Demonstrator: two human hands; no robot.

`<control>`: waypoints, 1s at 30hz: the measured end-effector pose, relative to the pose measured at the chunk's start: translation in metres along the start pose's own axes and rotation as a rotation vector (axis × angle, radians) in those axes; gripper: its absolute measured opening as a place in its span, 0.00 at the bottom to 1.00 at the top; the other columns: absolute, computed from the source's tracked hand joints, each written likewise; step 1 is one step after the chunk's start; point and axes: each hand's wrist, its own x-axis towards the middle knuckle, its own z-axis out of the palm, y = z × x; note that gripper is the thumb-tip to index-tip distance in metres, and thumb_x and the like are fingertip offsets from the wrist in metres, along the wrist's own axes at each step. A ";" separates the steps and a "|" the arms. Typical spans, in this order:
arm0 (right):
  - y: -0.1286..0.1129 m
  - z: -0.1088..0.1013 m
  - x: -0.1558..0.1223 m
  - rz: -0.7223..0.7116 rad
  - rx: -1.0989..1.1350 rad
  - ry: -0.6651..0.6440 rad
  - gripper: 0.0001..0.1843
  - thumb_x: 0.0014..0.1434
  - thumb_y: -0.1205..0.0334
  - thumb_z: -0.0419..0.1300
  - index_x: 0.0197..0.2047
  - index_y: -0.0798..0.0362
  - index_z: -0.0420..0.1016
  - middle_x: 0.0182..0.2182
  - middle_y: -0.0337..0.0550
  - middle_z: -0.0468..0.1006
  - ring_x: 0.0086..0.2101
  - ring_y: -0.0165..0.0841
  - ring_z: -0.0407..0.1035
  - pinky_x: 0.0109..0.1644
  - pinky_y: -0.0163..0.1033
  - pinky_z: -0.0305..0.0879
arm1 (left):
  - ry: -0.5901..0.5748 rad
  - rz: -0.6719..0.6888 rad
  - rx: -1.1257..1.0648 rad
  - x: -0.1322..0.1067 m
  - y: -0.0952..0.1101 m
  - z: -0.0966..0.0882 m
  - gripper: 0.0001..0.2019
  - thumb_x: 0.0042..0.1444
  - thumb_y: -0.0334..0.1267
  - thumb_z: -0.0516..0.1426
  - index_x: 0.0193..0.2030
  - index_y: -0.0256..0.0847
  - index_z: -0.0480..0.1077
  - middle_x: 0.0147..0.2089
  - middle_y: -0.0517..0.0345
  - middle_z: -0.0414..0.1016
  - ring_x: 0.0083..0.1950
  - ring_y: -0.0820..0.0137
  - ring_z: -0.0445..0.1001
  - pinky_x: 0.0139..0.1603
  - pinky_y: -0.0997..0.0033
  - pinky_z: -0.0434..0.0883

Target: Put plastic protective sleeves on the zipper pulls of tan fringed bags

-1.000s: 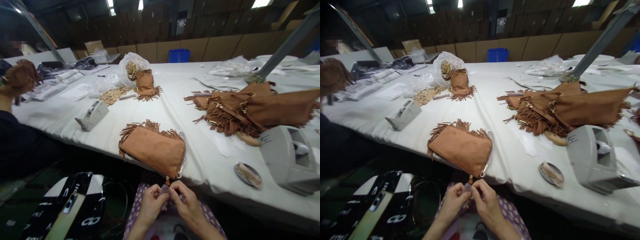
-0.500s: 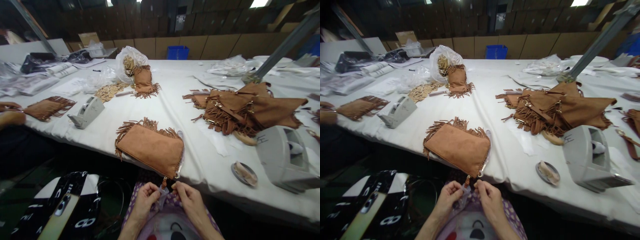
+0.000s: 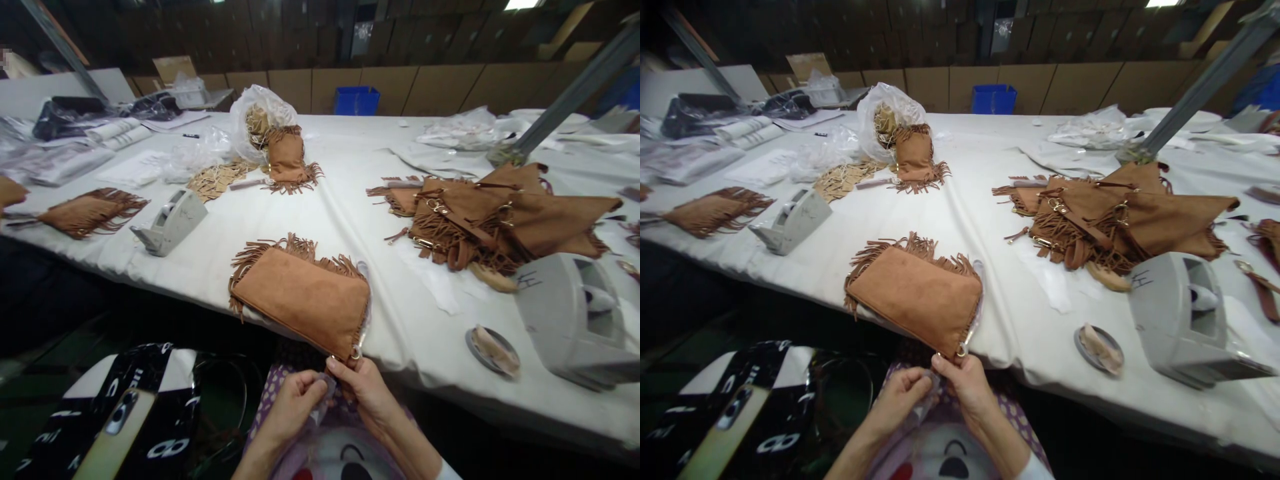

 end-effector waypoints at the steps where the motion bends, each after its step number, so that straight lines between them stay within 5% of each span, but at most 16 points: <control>1: 0.000 0.000 0.000 0.000 0.009 0.015 0.22 0.40 0.49 0.72 0.24 0.57 0.69 0.16 0.31 0.64 0.16 0.19 0.46 0.19 0.31 0.39 | 0.017 -0.005 0.021 0.001 0.002 0.002 0.20 0.46 0.52 0.64 0.30 0.32 0.75 0.26 0.54 0.74 0.26 0.74 0.67 0.28 0.75 0.61; 9: 0.001 0.003 0.002 -0.030 0.020 0.108 0.25 0.44 0.43 0.68 0.19 0.53 0.63 0.12 0.26 0.51 0.16 0.20 0.40 0.18 0.32 0.39 | 0.130 0.005 0.050 0.007 0.005 0.002 0.18 0.40 0.49 0.67 0.25 0.33 0.75 0.22 0.57 0.73 0.23 0.75 0.65 0.26 0.76 0.59; 16: -0.005 -0.002 0.009 -0.150 -0.249 0.171 0.20 0.44 0.47 0.68 0.29 0.58 0.77 0.26 0.43 0.77 0.28 0.33 0.67 0.33 0.36 0.64 | 0.190 0.006 -0.062 0.009 0.017 0.012 0.19 0.38 0.49 0.68 0.27 0.32 0.77 0.22 0.57 0.74 0.22 0.75 0.65 0.24 0.77 0.59; 22: -0.005 -0.008 0.013 -0.137 -0.251 0.117 0.21 0.45 0.47 0.67 0.27 0.59 0.76 0.22 0.43 0.75 0.25 0.32 0.65 0.29 0.35 0.64 | 0.186 -0.015 -0.043 0.015 0.026 0.017 0.22 0.39 0.53 0.67 0.26 0.32 0.76 0.22 0.56 0.74 0.22 0.74 0.66 0.25 0.76 0.60; 30: -0.005 -0.016 0.000 -0.334 -0.473 0.062 0.23 0.53 0.44 0.61 0.33 0.59 0.78 0.27 0.43 0.77 0.30 0.34 0.67 0.34 0.35 0.65 | 0.103 -0.046 -0.218 0.035 0.002 0.015 0.20 0.35 0.50 0.70 0.25 0.33 0.77 0.25 0.52 0.78 0.28 0.66 0.73 0.36 0.68 0.68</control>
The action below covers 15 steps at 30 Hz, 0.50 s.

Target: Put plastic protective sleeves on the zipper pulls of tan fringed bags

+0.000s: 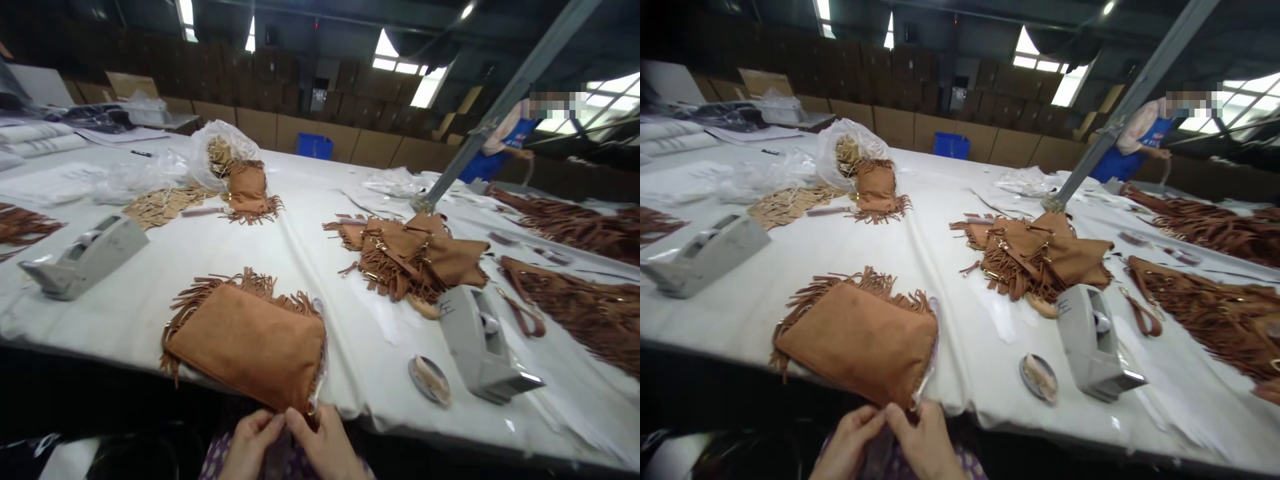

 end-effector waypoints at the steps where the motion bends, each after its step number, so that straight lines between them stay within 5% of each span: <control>1: 0.002 -0.001 -0.003 0.022 -0.001 0.004 0.23 0.52 0.44 0.62 0.33 0.59 0.78 0.26 0.43 0.76 0.28 0.33 0.66 0.32 0.34 0.63 | 0.021 -0.013 -0.022 0.000 0.000 0.001 0.19 0.35 0.49 0.70 0.24 0.33 0.77 0.24 0.52 0.77 0.28 0.67 0.73 0.35 0.69 0.68; 8: 0.016 0.002 -0.002 0.274 0.140 0.069 0.24 0.42 0.43 0.68 0.17 0.55 0.68 0.12 0.34 0.63 0.16 0.24 0.52 0.19 0.32 0.47 | 0.189 -0.020 -0.092 -0.001 0.013 0.011 0.13 0.30 0.39 0.70 0.21 0.33 0.76 0.21 0.54 0.76 0.24 0.71 0.70 0.29 0.72 0.64; 15: 0.015 0.004 0.000 0.304 0.198 0.113 0.22 0.44 0.46 0.66 0.17 0.56 0.69 0.10 0.33 0.62 0.14 0.23 0.51 0.19 0.32 0.44 | 0.172 -0.063 -0.121 0.005 0.011 0.009 0.13 0.29 0.39 0.69 0.17 0.32 0.73 0.16 0.58 0.70 0.17 0.77 0.62 0.22 0.74 0.56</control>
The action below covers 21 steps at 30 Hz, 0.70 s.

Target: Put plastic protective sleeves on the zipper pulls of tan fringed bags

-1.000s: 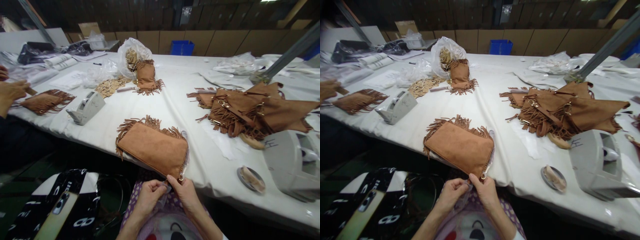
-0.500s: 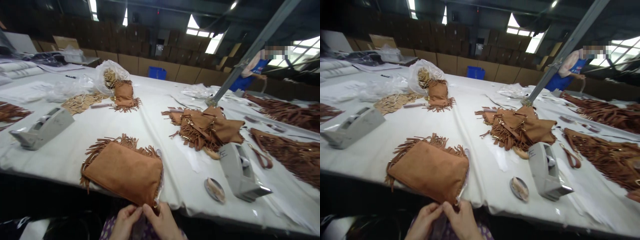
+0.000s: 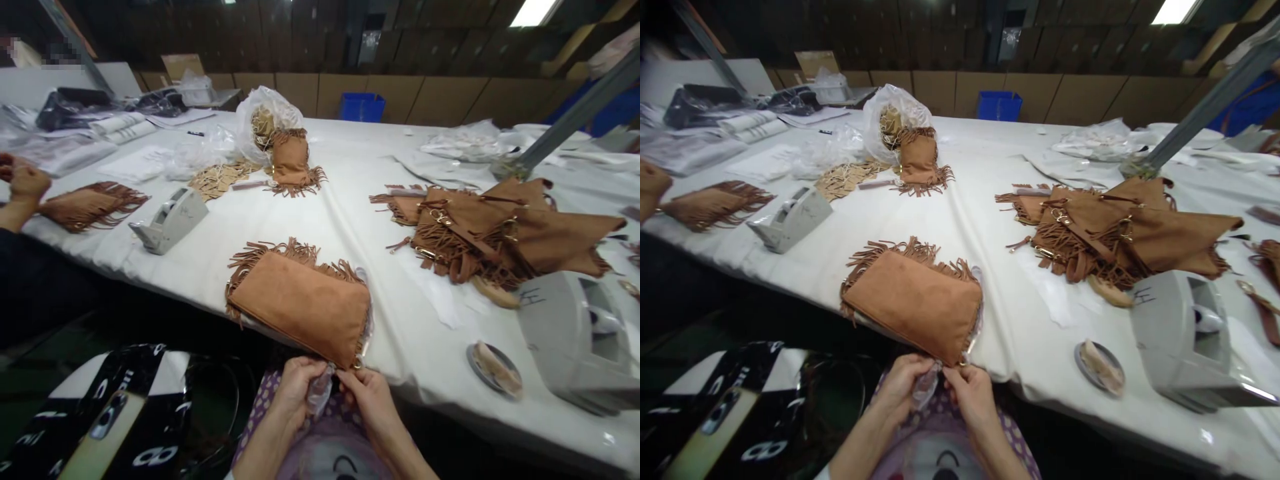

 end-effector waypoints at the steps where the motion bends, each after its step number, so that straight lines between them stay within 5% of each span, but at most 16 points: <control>1: -0.001 0.000 -0.001 0.002 -0.002 -0.013 0.21 0.45 0.46 0.65 0.18 0.56 0.70 0.10 0.33 0.63 0.14 0.23 0.52 0.19 0.32 0.46 | -0.009 0.002 0.000 0.000 0.000 0.000 0.13 0.29 0.39 0.69 0.17 0.32 0.73 0.16 0.57 0.69 0.17 0.77 0.62 0.21 0.75 0.55; 10: -0.007 0.017 0.000 0.106 0.198 -0.099 0.18 0.41 0.53 0.68 0.19 0.54 0.64 0.12 0.29 0.59 0.14 0.21 0.49 0.18 0.31 0.46 | -0.016 0.025 -0.003 -0.003 0.003 -0.005 0.18 0.28 0.43 0.72 0.21 0.33 0.72 0.19 0.59 0.71 0.20 0.75 0.66 0.24 0.75 0.61; 15: -0.007 0.018 0.000 0.161 0.257 -0.106 0.18 0.41 0.56 0.68 0.19 0.54 0.62 0.12 0.29 0.59 0.15 0.21 0.50 0.18 0.31 0.46 | -0.219 -0.059 0.072 -0.020 0.000 -0.016 0.24 0.46 0.58 0.62 0.30 0.33 0.73 0.25 0.54 0.75 0.24 0.72 0.71 0.26 0.75 0.64; 21: -0.010 0.015 -0.002 0.157 0.280 -0.131 0.17 0.40 0.56 0.69 0.19 0.55 0.64 0.14 0.30 0.60 0.16 0.21 0.50 0.20 0.31 0.45 | -0.295 -0.014 0.184 -0.041 -0.012 -0.032 0.18 0.47 0.49 0.64 0.32 0.32 0.72 0.25 0.56 0.75 0.19 0.79 0.68 0.19 0.82 0.58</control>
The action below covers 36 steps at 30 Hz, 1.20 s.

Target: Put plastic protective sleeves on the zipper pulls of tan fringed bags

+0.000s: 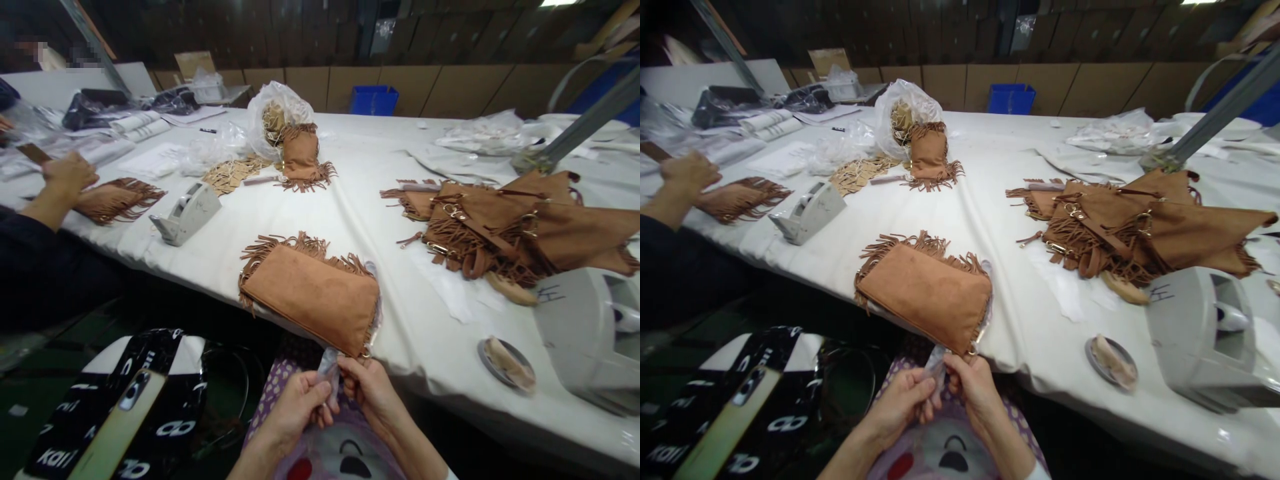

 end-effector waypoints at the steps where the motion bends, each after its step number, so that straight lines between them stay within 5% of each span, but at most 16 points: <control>1: -0.001 0.000 -0.001 0.007 0.007 -0.005 0.17 0.40 0.56 0.69 0.19 0.55 0.65 0.14 0.30 0.60 0.16 0.21 0.50 0.20 0.31 0.45 | 0.006 0.000 0.005 -0.002 -0.001 0.000 0.18 0.48 0.48 0.64 0.33 0.32 0.72 0.26 0.55 0.76 0.20 0.78 0.69 0.19 0.82 0.59; 12: 0.004 -0.003 -0.009 0.020 -0.078 -0.062 0.20 0.44 0.52 0.68 0.18 0.55 0.64 0.13 0.31 0.61 0.17 0.22 0.51 0.22 0.32 0.45 | 0.066 -0.065 0.220 -0.010 0.000 -0.002 0.22 0.39 0.52 0.66 0.30 0.34 0.68 0.21 0.55 0.76 0.18 0.73 0.71 0.20 0.77 0.62; 17: 0.004 -0.005 -0.015 0.002 -0.087 -0.144 0.18 0.44 0.51 0.70 0.22 0.57 0.72 0.15 0.32 0.63 0.18 0.22 0.52 0.22 0.31 0.46 | -0.009 -0.112 0.228 -0.017 0.002 0.000 0.22 0.37 0.49 0.68 0.31 0.34 0.70 0.20 0.57 0.75 0.19 0.73 0.69 0.22 0.76 0.61; 23: 0.007 -0.007 -0.014 -0.033 -0.134 -0.163 0.18 0.46 0.51 0.69 0.30 0.60 0.78 0.17 0.34 0.64 0.18 0.22 0.52 0.22 0.31 0.46 | 0.082 0.164 0.095 -0.008 0.011 0.005 0.23 0.46 0.51 0.64 0.42 0.33 0.75 0.39 0.48 0.79 0.35 0.68 0.74 0.32 0.74 0.65; 30: 0.011 -0.010 -0.018 -0.097 -0.091 -0.150 0.26 0.39 0.54 0.74 0.41 0.58 0.78 0.17 0.30 0.63 0.19 0.22 0.52 0.23 0.30 0.46 | 0.356 0.232 0.170 0.014 0.008 0.004 0.15 0.39 0.45 0.67 0.23 0.33 0.73 0.21 0.58 0.72 0.22 0.75 0.65 0.25 0.75 0.60; 36: 0.008 -0.002 -0.018 -0.089 -0.167 -0.105 0.23 0.42 0.53 0.72 0.38 0.60 0.79 0.23 0.40 0.74 0.22 0.25 0.58 0.25 0.31 0.51 | 0.331 0.180 0.047 0.013 0.007 0.006 0.20 0.34 0.50 0.68 0.23 0.37 0.67 0.15 0.65 0.65 0.15 0.79 0.59 0.17 0.78 0.55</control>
